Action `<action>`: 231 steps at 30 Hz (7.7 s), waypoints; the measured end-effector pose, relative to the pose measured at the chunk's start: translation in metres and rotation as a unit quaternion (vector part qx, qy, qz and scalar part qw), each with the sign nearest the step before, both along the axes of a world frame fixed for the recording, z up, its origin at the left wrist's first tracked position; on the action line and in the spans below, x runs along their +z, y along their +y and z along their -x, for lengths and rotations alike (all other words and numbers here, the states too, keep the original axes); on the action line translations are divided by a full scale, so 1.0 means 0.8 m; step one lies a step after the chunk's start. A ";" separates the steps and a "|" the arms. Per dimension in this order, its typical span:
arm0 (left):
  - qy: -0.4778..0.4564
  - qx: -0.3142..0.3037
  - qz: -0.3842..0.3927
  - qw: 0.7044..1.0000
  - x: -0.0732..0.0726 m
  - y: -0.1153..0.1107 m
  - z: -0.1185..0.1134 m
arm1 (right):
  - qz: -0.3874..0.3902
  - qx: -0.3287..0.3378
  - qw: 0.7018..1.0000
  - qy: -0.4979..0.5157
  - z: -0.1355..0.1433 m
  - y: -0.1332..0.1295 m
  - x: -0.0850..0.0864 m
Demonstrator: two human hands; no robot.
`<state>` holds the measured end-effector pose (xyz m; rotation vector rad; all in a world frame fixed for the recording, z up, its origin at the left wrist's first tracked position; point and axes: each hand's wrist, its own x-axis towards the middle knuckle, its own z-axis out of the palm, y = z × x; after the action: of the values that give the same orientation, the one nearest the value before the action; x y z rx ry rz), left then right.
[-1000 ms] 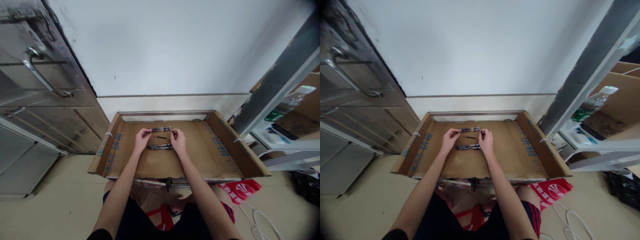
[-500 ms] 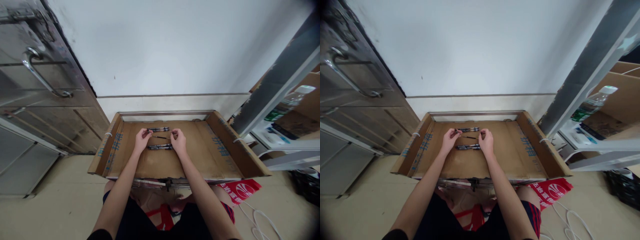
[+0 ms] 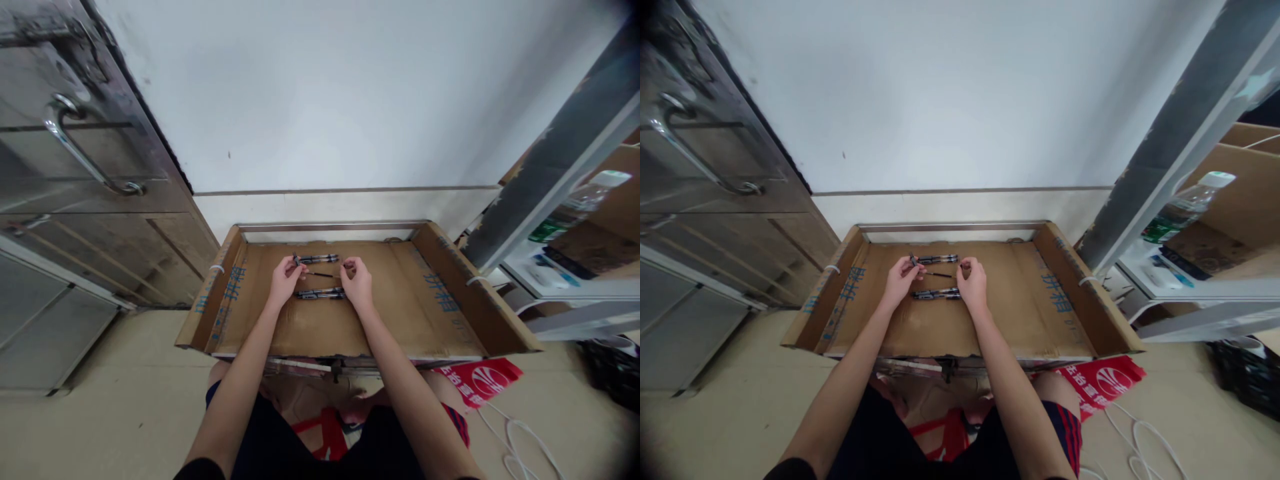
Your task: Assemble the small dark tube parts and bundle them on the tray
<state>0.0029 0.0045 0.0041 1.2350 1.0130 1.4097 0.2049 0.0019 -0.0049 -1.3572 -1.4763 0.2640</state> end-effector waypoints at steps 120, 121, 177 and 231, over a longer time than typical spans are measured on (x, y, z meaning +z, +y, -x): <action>0.434 0.144 -0.132 0.879 -0.015 0.000 0.015 | 0.071 0.003 0.986 -0.152 0.001 -0.003 -0.009; 0.435 0.144 -0.132 0.879 -0.015 0.000 0.015 | 0.076 0.002 0.985 -0.154 0.000 -0.002 -0.010; 0.116 0.026 -0.034 0.992 0.005 -0.004 0.000 | 0.079 0.171 0.921 0.341 0.004 0.005 0.006; 0.130 -0.015 -0.044 0.990 0.007 -0.007 -0.002 | 0.148 0.188 0.911 0.336 0.007 -0.004 0.017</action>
<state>0.0041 -0.0014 0.0098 1.5223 1.1109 1.3044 0.1993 -0.0017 0.0087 -1.0339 -1.1091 1.1253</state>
